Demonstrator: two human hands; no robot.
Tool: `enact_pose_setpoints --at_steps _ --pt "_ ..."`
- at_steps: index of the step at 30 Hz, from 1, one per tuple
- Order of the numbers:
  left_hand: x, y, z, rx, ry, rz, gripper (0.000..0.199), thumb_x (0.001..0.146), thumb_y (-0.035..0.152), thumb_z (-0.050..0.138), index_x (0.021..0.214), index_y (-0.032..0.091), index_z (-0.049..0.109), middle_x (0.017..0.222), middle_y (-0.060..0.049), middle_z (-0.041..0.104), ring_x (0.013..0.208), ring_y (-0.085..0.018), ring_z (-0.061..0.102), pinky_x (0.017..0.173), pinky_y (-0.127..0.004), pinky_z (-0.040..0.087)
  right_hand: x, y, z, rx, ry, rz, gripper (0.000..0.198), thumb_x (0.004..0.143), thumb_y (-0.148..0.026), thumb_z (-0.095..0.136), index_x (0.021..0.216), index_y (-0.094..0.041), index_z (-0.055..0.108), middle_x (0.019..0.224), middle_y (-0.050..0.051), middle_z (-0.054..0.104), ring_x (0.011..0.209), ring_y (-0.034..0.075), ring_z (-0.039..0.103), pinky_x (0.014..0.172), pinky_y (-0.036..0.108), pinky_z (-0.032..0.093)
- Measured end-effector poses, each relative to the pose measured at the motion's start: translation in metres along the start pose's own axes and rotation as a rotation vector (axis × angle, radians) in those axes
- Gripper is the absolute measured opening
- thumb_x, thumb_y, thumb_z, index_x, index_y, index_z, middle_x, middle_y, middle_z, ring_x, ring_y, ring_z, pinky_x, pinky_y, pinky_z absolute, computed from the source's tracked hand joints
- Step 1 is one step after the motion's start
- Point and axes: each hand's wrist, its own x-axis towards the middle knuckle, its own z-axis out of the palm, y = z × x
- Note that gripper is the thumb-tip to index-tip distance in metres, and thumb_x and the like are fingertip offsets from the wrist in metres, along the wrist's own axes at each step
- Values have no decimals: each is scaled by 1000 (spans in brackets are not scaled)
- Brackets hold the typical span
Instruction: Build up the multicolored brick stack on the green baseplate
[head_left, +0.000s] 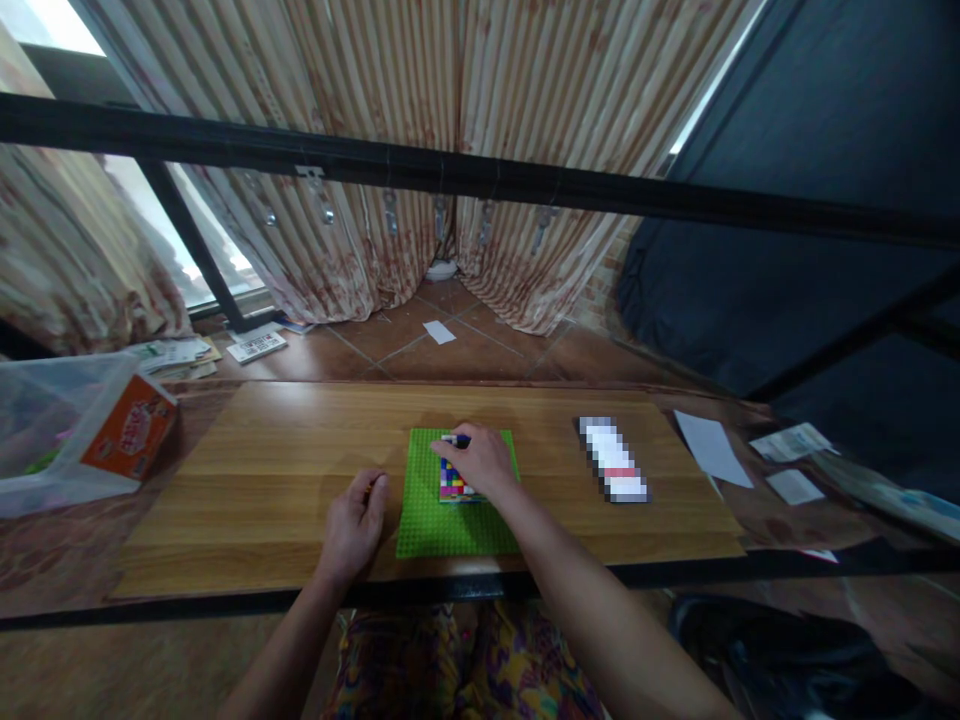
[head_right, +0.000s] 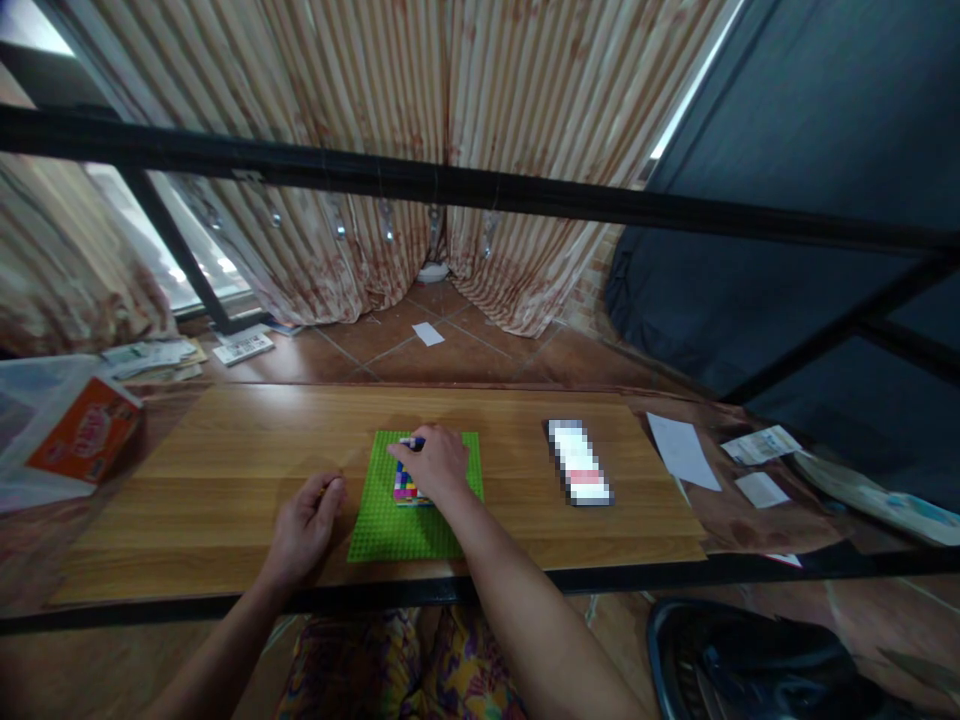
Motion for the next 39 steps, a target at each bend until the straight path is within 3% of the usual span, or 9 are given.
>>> enact_pose_setpoints --at_steps 10,17,27,39 --pt "1 -3 1 23 6 4 32 89 46 40 91 20 58 73 -2 65 67 -17 63 57 -24 46 0 4 3 27 14 -43 32 73 -54 67 80 -24 72 87 5 72 84 21 63 75 30 42" --pt "1 0 1 22 17 9 32 89 46 41 89 20 59 71 -2 65 66 -17 63 59 -24 47 1 9 3 -17 -34 -113 34 91 -45 47 85 -21 72 91 7 70 90 19 61 83 30 40" --pt "1 -3 2 25 25 6 32 88 46 41 90 20 59 70 -2 64 64 -17 62 57 -24 45 -3 11 9 -105 30 -141 32 92 -43 47 87 -21 70 91 7 67 92 21 57 88 33 36" --pt "1 -1 1 29 13 -15 32 89 46 41 91 20 59 72 -2 66 68 -17 63 59 -24 45 -4 9 6 -97 -10 -146 32 94 -36 42 90 -20 69 94 8 67 94 21 56 88 33 34"
